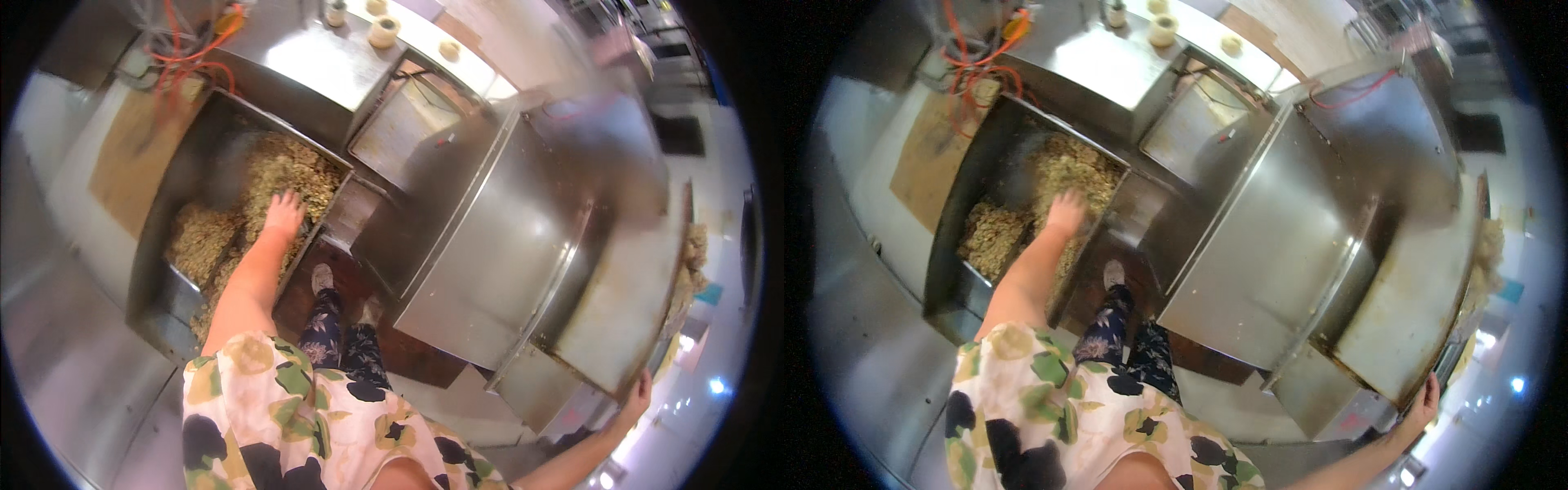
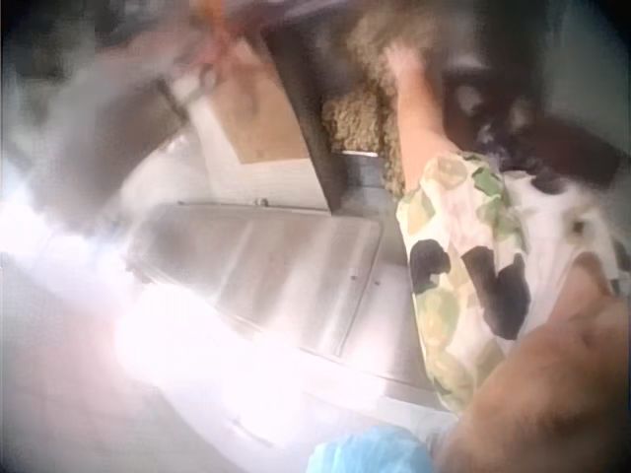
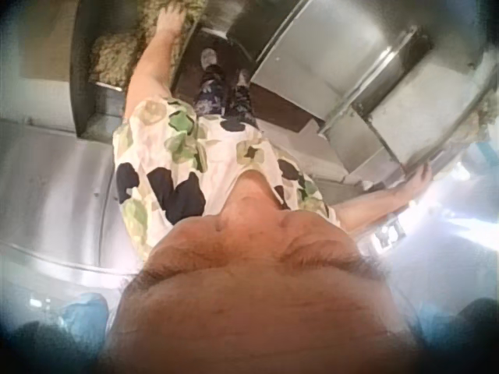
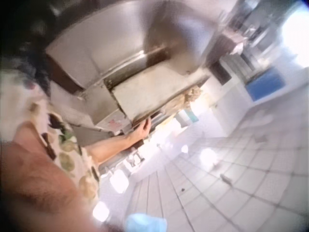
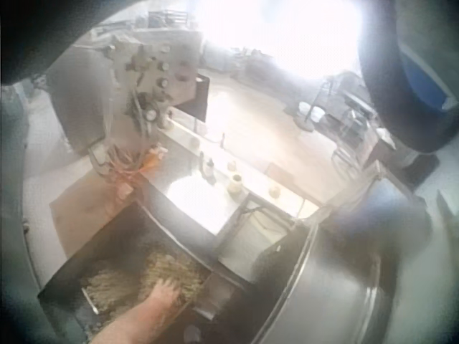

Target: The person cuts a large mass of dough on a stainless steel table using a metal scraper. They then scoop a grainy mixture from a metal bin and repeatedly transfer it into a rectangular tray, using the scraper to level and compact the contents.

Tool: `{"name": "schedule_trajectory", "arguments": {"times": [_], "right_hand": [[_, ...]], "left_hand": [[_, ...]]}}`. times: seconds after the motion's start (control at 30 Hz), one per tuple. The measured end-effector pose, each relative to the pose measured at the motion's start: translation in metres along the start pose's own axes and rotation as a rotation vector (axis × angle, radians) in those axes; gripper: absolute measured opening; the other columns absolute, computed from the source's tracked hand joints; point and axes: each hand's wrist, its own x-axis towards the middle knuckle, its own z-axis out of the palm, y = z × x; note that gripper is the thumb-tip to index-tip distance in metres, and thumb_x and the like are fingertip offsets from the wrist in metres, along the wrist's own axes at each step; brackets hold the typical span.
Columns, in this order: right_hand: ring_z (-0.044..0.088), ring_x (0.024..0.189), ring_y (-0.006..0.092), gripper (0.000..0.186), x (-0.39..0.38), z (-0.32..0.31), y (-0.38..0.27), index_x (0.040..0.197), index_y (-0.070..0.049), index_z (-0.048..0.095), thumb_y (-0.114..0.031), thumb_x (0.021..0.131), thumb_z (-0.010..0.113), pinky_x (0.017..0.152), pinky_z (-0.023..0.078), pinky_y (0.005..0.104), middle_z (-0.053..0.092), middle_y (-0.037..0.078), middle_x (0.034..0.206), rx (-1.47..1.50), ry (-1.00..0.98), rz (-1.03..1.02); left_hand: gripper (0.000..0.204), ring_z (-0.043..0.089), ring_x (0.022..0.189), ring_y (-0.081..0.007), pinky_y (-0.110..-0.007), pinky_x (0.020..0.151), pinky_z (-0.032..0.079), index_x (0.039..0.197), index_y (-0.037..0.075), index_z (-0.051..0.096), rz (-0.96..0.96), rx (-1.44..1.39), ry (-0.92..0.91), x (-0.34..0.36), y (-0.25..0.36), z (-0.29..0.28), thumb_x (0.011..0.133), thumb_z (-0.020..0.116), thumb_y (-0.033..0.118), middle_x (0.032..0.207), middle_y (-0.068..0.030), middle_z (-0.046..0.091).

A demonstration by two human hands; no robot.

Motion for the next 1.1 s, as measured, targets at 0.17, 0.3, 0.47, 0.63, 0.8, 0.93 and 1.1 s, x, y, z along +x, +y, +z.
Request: {"name": "schedule_trajectory", "arguments": {"times": [0.17, 0.3, 0.47, 0.63, 0.8, 0.93, 1.1], "right_hand": [[0.056, 0.105, 0.0166, 0.031, 0.017, -0.001, 0.011, 0.123, 0.003, 0.056, -0.008, 0.094, 0.053, 0.094, 0.044, 0.03, 0.06, 0.008, 0.116, -0.004, -0.073, 0.093], [0.057, 0.104, 0.0164, 0.031, 0.018, -0.013, 0.029, 0.121, 0.004, 0.057, -0.007, 0.093, 0.053, 0.093, 0.043, 0.0296, 0.061, 0.008, 0.115, -0.028, -0.034, 0.089], [0.058, 0.1, 0.0156, 0.031, 0.006, 0.007, -0.007, 0.12, 0.005, 0.058, -0.01, 0.093, 0.056, 0.091, 0.043, 0.0271, 0.062, 0.008, 0.112, -0.122, 0.022, 0.075], [0.057, 0.097, 0.0135, 0.027, -0.013, 0.024, -0.051, 0.113, 0.004, 0.063, -0.012, 0.092, 0.057, 0.088, 0.043, 0.0262, 0.064, 0.006, 0.106, -0.197, -0.011, -0.05], [0.058, 0.089, 0.0112, 0.023, -0.031, 0.022, -0.06, 0.109, 0.003, 0.065, -0.012, 0.092, 0.058, 0.082, 0.045, 0.0247, 0.065, 0.004, 0.097, -0.15, 0.006, -0.073], [0.061, 0.08, 0.012, 0.02, -0.032, 0.004, -0.047, 0.106, 0.001, 0.066, -0.011, 0.092, 0.059, 0.072, 0.05, 0.0252, 0.067, 0.006, 0.089, -0.091, 0.035, -0.187], [0.059, 0.076, 0.0108, 0.025, -0.035, 0.003, -0.046, 0.113, 0.0, 0.063, -0.013, 0.091, 0.061, 0.07, 0.049, 0.025, 0.065, 0.005, 0.09, -0.018, 0.018, -0.243]], "left_hand": [[0.037, 0.036, 0.131, -0.0237, -0.045, 0.105, 0.028, 0.12, 0.018, 0.062, 0.08, 0.168, -0.003, 0.029, -0.011, 0.019, 0.083, 0.057, 0.021, 0.133, -0.0058, 0.051], [0.031, 0.044, 0.121, -0.0246, -0.046, 0.103, 0.03, 0.113, 0.017, 0.064, 0.104, 0.077, 0.028, 0.015, -0.023, 0.009, 0.084, 0.054, 0.018, 0.117, -0.0051, 0.06], [0.023, 0.057, 0.1, -0.03, -0.046, 0.09, 0.041, 0.102, 0.013, 0.063, -0.237, -0.415, -0.03, -0.046, -0.044, -0.02, 0.08, 0.059, 0.019, 0.099, -0.0088, 0.063], [0.028, 0.061, 0.086, -0.0202, -0.035, 0.077, 0.047, 0.107, 0.003, 0.058, -0.492, -1.613, 0.191, -0.103, -0.068, 0.008, 0.087, 0.062, 0.021, 0.096, -0.0073, 0.065], [0.028, 0.061, 0.085, -0.0154, -0.032, 0.078, 0.049, 0.111, 0.002, 0.057, -0.353, -2.162, 0.313, -0.136, -0.017, -0.084, 0.088, 0.061, 0.018, 0.098, -0.0041, 0.064], [0.027, 0.063, 0.088, -0.0162, -0.033, 0.08, 0.052, 0.114, 0.002, 0.056, -0.119, -2.34, 0.349, -0.164, 0.057, -0.237, 0.09, 0.059, 0.016, 0.101, -0.0059, 0.065], [0.027, 0.062, 0.088, -0.016, -0.034, 0.079, 0.052, 0.115, 0.002, 0.055, 0.218, -2.268, 0.287, -0.2, 0.172, -0.412, 0.091, 0.058, 0.015, 0.1, -0.0055, 0.064]]}}
